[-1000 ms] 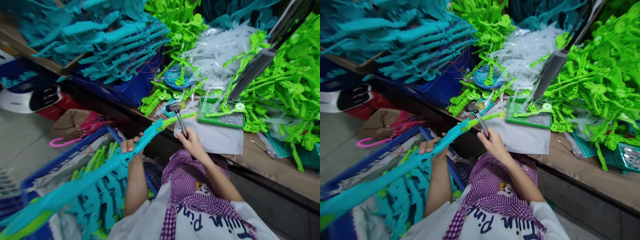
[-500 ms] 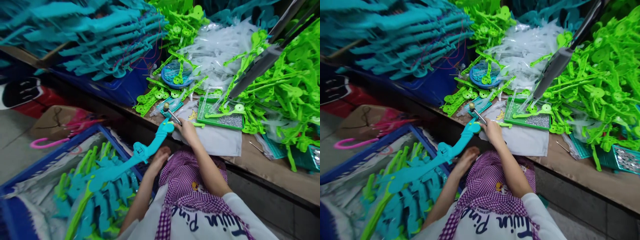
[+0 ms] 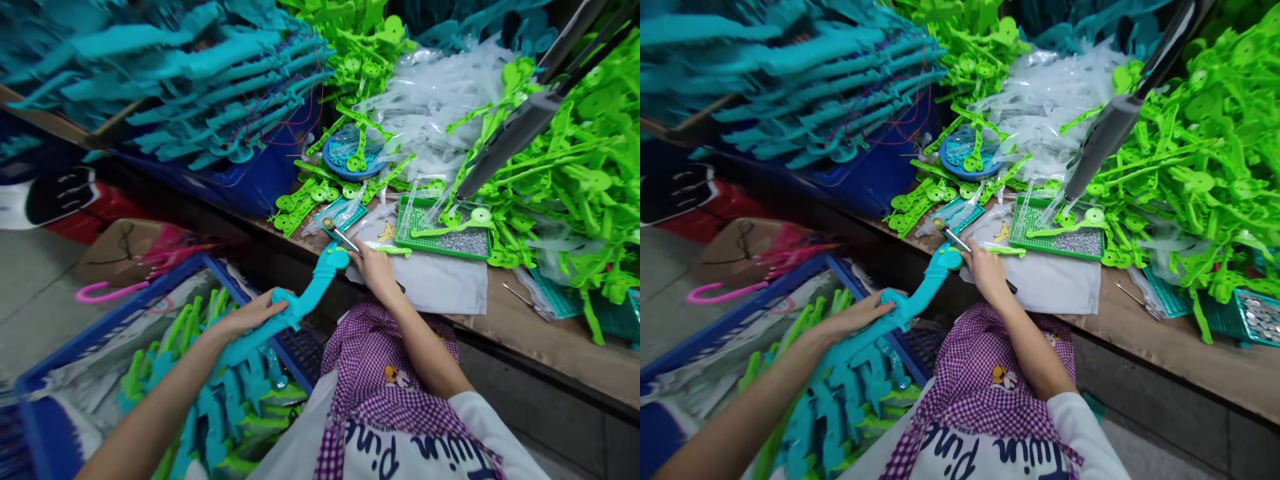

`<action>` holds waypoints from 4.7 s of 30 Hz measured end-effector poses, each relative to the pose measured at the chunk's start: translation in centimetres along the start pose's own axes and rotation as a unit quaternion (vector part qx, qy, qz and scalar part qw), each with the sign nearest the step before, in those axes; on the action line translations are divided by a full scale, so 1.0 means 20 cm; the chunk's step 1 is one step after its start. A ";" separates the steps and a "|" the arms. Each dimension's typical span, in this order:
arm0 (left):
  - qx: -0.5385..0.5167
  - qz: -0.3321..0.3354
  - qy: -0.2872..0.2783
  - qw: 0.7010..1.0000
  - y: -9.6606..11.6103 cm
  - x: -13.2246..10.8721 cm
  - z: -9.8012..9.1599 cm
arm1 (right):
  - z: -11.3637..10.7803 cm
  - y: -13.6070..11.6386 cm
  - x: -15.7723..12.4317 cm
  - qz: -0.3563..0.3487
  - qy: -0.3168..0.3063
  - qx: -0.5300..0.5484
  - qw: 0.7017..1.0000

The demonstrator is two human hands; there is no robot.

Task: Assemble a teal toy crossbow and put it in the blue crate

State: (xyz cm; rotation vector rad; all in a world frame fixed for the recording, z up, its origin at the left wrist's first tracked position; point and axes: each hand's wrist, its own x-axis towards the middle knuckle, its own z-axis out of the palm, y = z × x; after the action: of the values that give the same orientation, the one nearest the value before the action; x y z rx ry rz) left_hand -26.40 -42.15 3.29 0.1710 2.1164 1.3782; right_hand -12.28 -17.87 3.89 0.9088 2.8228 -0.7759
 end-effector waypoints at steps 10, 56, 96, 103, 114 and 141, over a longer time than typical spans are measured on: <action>-0.088 -0.226 -0.041 0.969 -0.32 -0.54 0.12 | -0.07 -0.04 -0.04 -0.071 -0.051 0.019 0.996; -0.107 -0.098 -0.010 0.989 -0.28 -0.52 0.44 | -0.06 0.38 -0.40 -0.078 -0.015 0.044 0.996; -0.260 -0.297 -0.040 0.918 -0.25 -0.56 0.20 | -0.22 0.81 -0.67 -0.044 0.291 -0.178 0.939; -0.099 -0.178 -0.027 0.979 -0.10 -0.57 0.18 | -0.10 0.41 -0.55 -0.212 0.283 0.040 0.935; 0.172 0.194 0.120 0.958 -0.02 -0.56 0.20 | -0.45 0.36 -0.59 -0.206 0.370 -0.038 0.905; -0.002 0.149 0.375 0.915 -0.32 -0.34 0.55 | -0.28 0.57 -0.61 -0.353 0.294 -0.229 0.858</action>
State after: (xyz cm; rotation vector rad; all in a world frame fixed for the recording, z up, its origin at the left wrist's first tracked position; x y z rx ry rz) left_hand -13.44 -39.21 -2.54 -0.0587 2.7955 1.8357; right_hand 4.65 -13.52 6.39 -0.0191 3.6576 0.2579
